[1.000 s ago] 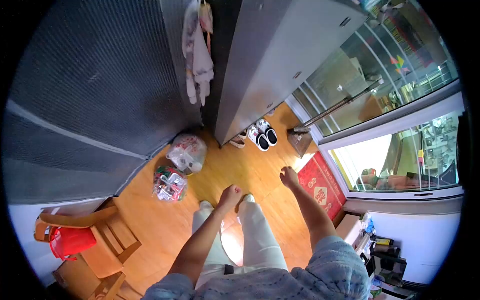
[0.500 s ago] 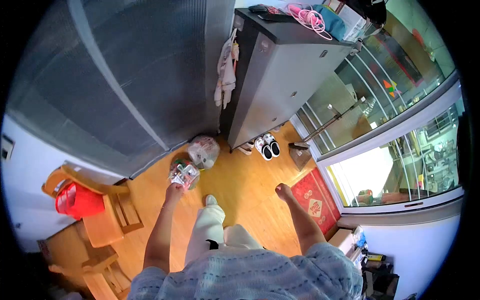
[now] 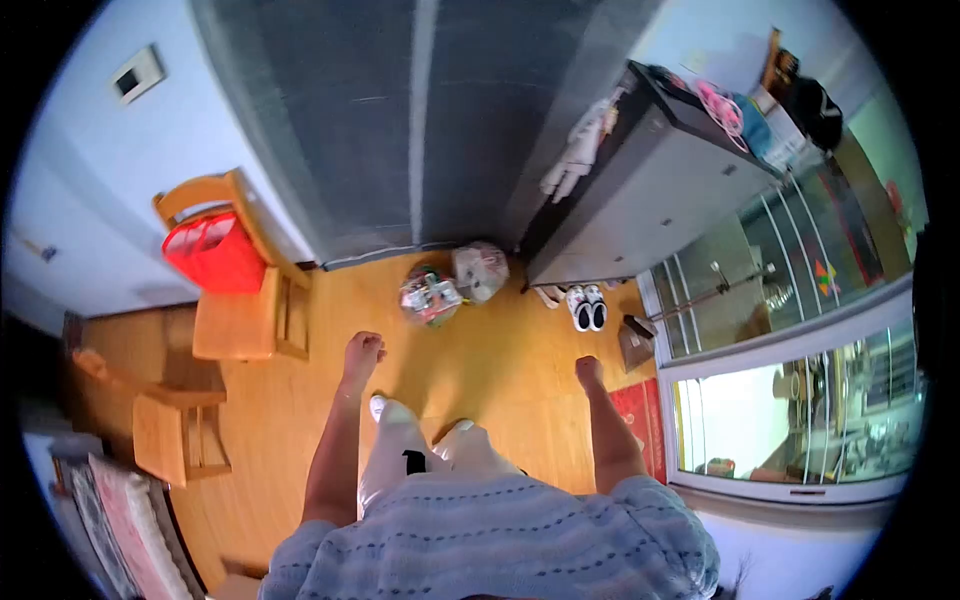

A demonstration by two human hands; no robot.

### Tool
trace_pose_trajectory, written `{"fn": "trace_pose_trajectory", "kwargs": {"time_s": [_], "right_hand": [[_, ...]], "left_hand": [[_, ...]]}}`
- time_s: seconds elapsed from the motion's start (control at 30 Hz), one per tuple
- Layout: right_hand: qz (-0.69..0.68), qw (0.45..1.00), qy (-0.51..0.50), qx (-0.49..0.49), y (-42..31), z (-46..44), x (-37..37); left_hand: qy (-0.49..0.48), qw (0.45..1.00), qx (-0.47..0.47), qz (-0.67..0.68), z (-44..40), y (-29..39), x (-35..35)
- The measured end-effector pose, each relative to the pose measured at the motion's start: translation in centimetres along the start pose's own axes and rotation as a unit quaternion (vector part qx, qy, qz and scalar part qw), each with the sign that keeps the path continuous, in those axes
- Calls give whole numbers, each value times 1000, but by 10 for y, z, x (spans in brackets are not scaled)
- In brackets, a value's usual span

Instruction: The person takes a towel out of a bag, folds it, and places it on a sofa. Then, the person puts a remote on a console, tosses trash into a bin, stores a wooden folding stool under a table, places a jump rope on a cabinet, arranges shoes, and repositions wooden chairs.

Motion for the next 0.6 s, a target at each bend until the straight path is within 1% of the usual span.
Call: {"fn": "trace_pose_trajectory", "kwargs": {"time_s": [0.03,0.07,0.13,0.23,0.3,0.33,0.37,0.4,0.43,0.5,0.53,0.6], "right_hand": [[-49,999,14,9,-2,2,5],[-48,999,8,-4,-8,1,12],[-169,983,-69,35,11,-16,56],[-60,984,-167,-14,37,-56,146],[-84,969,-223,-63,18,-74,185],[-113,974,-196,-25,-43,-48,164],[-171,972,-162,-1,-108,-25,151],[-223,964,-145,12,-155,-10,148],[-262,954,-145,12,-199,4,154],[-327,932,-158,-3,-280,28,179],[-345,922,-173,-16,-318,40,193],[-342,916,-206,-45,-388,63,223]], "left_hand": [[16,1000,1,5,10,2,-18],[32,999,10,28,19,4,-35],[61,996,24,56,38,10,-68],[112,991,17,69,64,13,-124],[131,988,1,80,80,9,-169],[142,986,0,83,90,6,-197],[150,986,14,67,96,4,-225],[160,985,25,55,105,0,-250],[174,982,17,64,118,-6,-276],[200,979,28,26,144,-9,-333],[231,972,11,27,156,-16,-361],[271,962,8,37,178,-16,-406]]}}
Point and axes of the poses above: each hand's wrist, its own z-axis away from the middle knuckle, its own x-axis out of the palm, y = z × x, the point moved 4 cm from there along -z, towards the middle knuckle, and after that the axes turned 7 degrees about -y, right-handed, at the moved point
